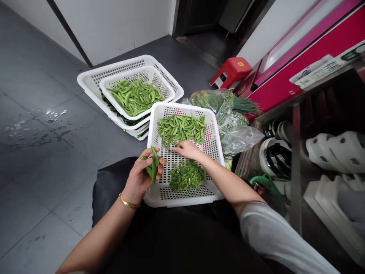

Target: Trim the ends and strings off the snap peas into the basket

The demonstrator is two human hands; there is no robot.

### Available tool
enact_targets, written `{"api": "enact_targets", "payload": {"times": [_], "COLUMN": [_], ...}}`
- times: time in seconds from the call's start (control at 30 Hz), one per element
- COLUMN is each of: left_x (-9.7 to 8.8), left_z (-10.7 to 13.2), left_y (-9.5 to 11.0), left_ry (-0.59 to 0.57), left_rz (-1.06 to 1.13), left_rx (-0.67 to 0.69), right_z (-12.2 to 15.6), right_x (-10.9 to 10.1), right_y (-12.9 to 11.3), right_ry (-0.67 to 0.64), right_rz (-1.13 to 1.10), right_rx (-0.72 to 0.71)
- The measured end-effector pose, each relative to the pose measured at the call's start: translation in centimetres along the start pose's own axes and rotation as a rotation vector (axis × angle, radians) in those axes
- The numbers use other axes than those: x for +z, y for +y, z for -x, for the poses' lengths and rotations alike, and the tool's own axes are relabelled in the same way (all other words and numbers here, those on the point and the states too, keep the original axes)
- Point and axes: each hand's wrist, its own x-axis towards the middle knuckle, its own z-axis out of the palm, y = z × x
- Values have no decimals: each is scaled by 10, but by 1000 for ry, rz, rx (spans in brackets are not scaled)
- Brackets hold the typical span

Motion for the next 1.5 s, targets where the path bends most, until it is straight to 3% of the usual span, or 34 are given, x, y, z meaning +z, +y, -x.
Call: {"api": "enact_targets", "payload": {"times": [0.03,0.1,0.2,0.27,0.37,0.47,0.57,0.77,0.87,1.0,1.13,1.2,1.3,1.4,1.5], "left_x": [0,0,-2,-4,-3,2,8,18,24,34,37,32,23,21,24], "left_z": [1,2,2,0,-4,-6,-1,20,27,32,30,26,22,21,24], "left_y": [-1,-2,-3,-7,-19,-33,-40,-30,-29,-43,-51,-44,-30,-24,-27], "left_ry": [-26,-60,-83,-55,48,102,29,-134,-155,-76,45,126,219,203,131], "left_rz": [1,-9,-22,-59,-271,-523,-549,-397,-365,-231,-152,-166,-205,-244,-357], "left_rx": [-5,-15,-59,-101,-157,-120,-116,-343,-373,-380,-294,-163,40,123,133], "right_z": [-22,-55,-61,-38,20,78,114,133,136,132,130,136,148,151,141], "right_x": [3,9,13,11,7,12,15,-12,-18,-4,4,-5,-26,-34,-18], "right_y": [-3,-10,-11,-6,-4,-19,-36,-30,-27,-35,-37,-27,-5,0,-18], "right_ry": [66,62,30,4,-33,79,153,300,353,466,563,615,692,616,414], "right_rz": [2,-39,-107,-152,-247,-275,-174,-317,-189,89,128,-4,-203,-194,-103], "right_rx": [64,170,199,191,131,-116,-308,-356,-442,-340,-320,-340,-221,-128,-246]}}
